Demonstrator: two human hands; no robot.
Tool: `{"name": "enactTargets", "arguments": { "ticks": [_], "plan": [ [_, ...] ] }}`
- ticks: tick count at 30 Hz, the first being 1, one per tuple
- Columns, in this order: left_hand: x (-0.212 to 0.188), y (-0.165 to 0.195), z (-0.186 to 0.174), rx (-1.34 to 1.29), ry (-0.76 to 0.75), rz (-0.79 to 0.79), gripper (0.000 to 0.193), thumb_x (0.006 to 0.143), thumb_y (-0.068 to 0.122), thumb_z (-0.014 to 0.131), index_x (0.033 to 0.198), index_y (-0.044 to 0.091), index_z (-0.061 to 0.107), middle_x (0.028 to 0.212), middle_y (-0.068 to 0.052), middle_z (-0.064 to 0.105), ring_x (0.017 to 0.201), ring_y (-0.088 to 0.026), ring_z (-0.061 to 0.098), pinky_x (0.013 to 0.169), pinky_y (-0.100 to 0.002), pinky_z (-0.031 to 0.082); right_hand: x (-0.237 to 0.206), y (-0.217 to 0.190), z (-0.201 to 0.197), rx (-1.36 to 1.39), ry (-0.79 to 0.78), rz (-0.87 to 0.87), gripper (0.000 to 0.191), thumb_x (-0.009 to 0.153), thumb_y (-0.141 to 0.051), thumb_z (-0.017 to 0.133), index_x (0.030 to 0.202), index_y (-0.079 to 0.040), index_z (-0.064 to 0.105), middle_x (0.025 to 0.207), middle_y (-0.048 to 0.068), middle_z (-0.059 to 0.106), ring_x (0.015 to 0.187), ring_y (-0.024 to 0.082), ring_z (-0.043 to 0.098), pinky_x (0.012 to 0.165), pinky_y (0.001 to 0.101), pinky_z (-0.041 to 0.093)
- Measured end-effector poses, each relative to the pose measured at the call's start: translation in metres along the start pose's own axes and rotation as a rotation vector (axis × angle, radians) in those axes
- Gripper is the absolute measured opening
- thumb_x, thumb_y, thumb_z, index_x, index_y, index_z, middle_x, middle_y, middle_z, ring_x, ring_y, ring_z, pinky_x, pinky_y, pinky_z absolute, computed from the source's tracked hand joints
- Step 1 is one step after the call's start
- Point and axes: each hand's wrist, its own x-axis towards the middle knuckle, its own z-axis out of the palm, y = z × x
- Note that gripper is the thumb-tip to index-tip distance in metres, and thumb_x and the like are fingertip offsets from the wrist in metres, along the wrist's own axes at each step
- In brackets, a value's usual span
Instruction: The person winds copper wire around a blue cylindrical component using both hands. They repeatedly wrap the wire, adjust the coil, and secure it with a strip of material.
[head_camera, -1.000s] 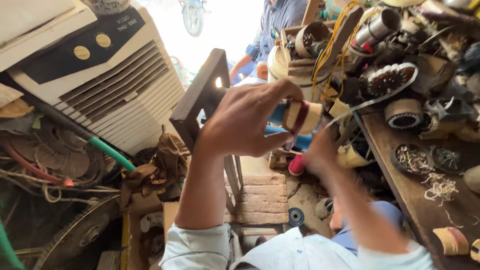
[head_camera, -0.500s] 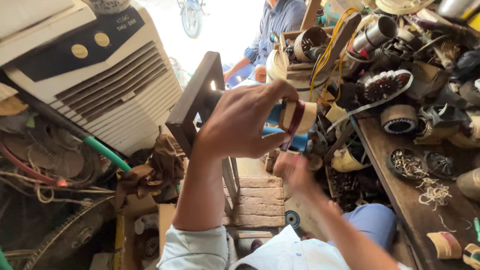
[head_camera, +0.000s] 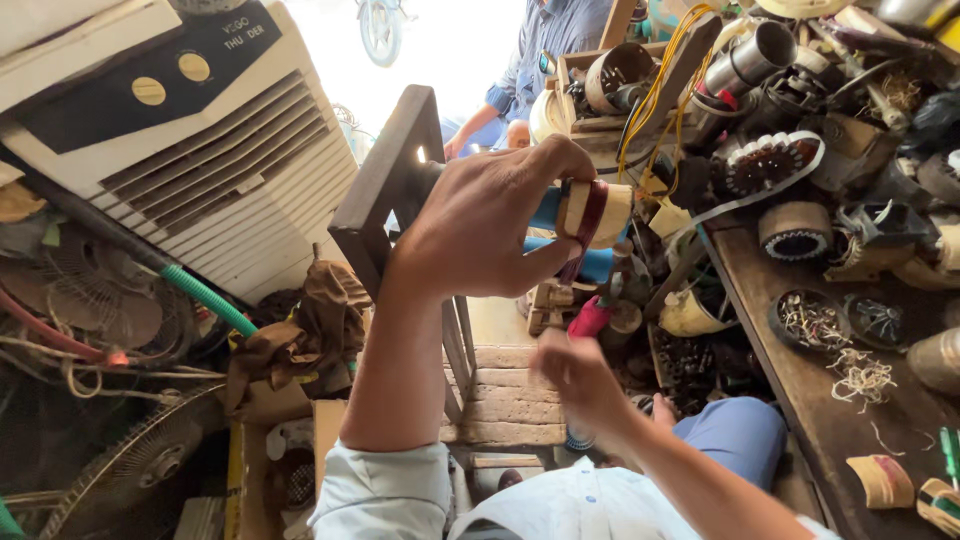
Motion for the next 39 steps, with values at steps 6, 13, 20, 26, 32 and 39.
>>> {"name": "enactTargets", "arguments": {
  "ticks": [6,13,20,26,32,39],
  "plan": [
    [0.000,0.009,0.006,-0.061,-0.151,-0.036,0.052,0.084,0.026,0.078,0.126,0.012,0.050,0.102,-0.005,0.072,0.089,-0.021,0.072,0.075,-0.035,0.053,0.066,-0.005,-0.141,-0.126,0.173,-0.370,0.020,0.102,-0.011,0.060,0.086,-0.005,0.068,0.082,0.006,0.071,0.068,0.016,0.068,0.063,0.0302,0.054],
    [0.002,0.006,0.004,-0.007,-0.107,-0.071,0.052,0.081,0.024,0.077,0.125,0.012,0.051,0.100,-0.004,0.073,0.084,-0.019,0.071,0.066,-0.034,0.049,-0.001,0.019,-0.003,0.066,-0.011,-0.044,0.012,0.099,-0.003,0.059,0.092,-0.007,0.068,0.082,0.007,0.064,0.079,0.015,0.061,0.071,0.0312,0.050],
    [0.001,0.011,0.001,-0.090,-0.187,-0.010,0.049,0.086,0.028,0.074,0.126,0.012,0.052,0.101,-0.005,0.072,0.085,-0.018,0.072,0.075,-0.034,0.054,0.068,0.019,-0.138,-0.115,0.256,-0.268,0.019,0.093,-0.021,0.064,0.081,-0.008,0.067,0.071,0.007,0.063,0.067,0.018,0.061,0.060,0.0340,0.048],
    [0.004,0.001,-0.005,-0.057,-0.140,-0.039,0.047,0.084,0.024,0.071,0.125,0.010,0.052,0.104,-0.008,0.073,0.083,-0.021,0.070,0.074,-0.035,0.055,0.000,0.000,-0.012,-0.002,-0.035,-0.031,0.030,0.094,-0.027,0.063,0.075,-0.005,0.067,0.063,0.008,0.060,0.059,0.019,0.061,0.053,0.0349,0.048],
    [0.001,0.003,0.000,-0.111,-0.215,-0.087,0.038,0.088,0.021,0.068,0.122,0.012,0.053,0.095,-0.004,0.072,0.082,-0.020,0.073,0.069,-0.035,0.055,0.055,0.015,-0.136,-0.069,0.216,-0.225,0.030,0.107,-0.024,0.053,0.091,-0.004,0.069,0.084,0.009,0.072,0.072,0.019,0.068,0.064,0.0304,0.054],
    [-0.003,-0.005,-0.012,-0.052,-0.043,-0.041,0.039,0.089,0.018,0.066,0.124,0.010,0.050,0.103,-0.008,0.071,0.089,-0.023,0.072,0.078,-0.038,0.054,0.027,0.007,0.002,0.270,0.021,0.184,0.030,0.109,-0.014,0.051,0.085,-0.008,0.069,0.074,0.008,0.061,0.070,0.018,0.056,0.060,0.0310,0.048]
  ]
}}
